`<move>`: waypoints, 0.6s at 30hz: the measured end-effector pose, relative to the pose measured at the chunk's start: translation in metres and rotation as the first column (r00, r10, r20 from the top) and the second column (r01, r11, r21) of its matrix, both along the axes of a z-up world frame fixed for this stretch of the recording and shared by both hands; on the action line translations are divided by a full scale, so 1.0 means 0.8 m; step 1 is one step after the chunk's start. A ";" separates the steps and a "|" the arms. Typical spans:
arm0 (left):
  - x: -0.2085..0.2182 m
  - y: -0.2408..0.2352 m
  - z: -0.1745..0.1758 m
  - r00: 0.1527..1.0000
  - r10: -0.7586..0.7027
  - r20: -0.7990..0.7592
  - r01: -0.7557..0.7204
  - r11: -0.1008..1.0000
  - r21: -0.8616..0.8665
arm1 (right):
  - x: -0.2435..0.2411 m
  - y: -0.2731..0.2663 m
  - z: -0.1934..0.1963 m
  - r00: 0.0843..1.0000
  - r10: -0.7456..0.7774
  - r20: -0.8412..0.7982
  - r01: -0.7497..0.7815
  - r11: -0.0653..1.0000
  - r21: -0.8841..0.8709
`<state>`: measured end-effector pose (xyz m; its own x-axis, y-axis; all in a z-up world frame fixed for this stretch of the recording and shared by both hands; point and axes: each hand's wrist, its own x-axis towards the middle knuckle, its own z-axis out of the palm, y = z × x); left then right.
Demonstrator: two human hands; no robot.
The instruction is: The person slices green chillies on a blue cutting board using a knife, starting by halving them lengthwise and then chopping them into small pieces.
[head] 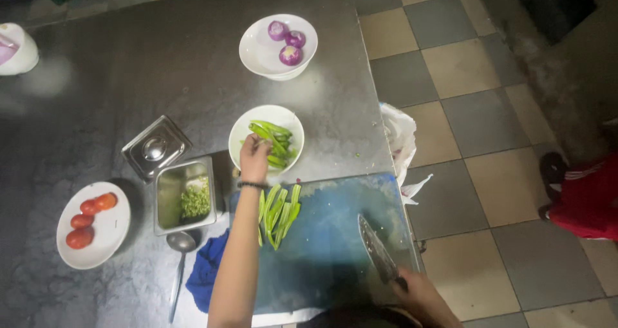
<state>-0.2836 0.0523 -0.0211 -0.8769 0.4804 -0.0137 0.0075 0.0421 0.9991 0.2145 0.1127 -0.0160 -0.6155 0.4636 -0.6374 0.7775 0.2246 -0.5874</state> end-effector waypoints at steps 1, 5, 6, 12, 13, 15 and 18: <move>0.030 -0.017 0.017 0.990 -0.110 -0.091 0.115 0.991 0.061 | 0.006 -0.001 -0.009 0.998 0.049 0.050 -0.051 0.998 0.035; 0.158 -0.071 0.057 0.878 -0.430 -0.209 0.349 0.876 -0.334 | 0.016 0.000 -0.011 0.983 -0.119 -0.137 0.131 0.988 0.077; 0.193 -0.076 0.055 0.827 -0.501 -0.254 0.418 0.851 -0.317 | 0.013 0.003 -0.002 0.989 -0.088 -0.115 0.103 0.986 0.130; 0.317 -0.093 -0.011 0.738 -0.616 -0.275 0.458 0.757 -0.466 | -0.022 -0.004 0.054 0.999 -0.035 -0.035 0.041 0.983 0.181; 0.326 -0.096 -0.016 0.771 -0.588 -0.243 0.435 0.766 -0.473 | -0.027 -0.005 0.062 1.000 -0.009 -0.030 0.014 0.981 0.195; 0.334 -0.100 -0.020 0.805 -0.556 -0.208 0.411 0.775 -0.480 | -0.036 -0.006 0.076 1.000 0.001 -0.007 0.000 0.984 0.180; 0.332 -0.101 -0.020 0.804 -0.561 -0.200 0.398 0.756 -0.520 | -0.052 -0.006 0.090 0.994 0.030 0.103 -0.041 0.994 0.101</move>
<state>-0.0177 -0.0287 -0.0371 -0.5197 0.8500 -0.0860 0.4653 0.3660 0.8059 0.1729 0.1080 0.0557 -0.5672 0.5091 -0.6474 0.8224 0.3083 -0.4781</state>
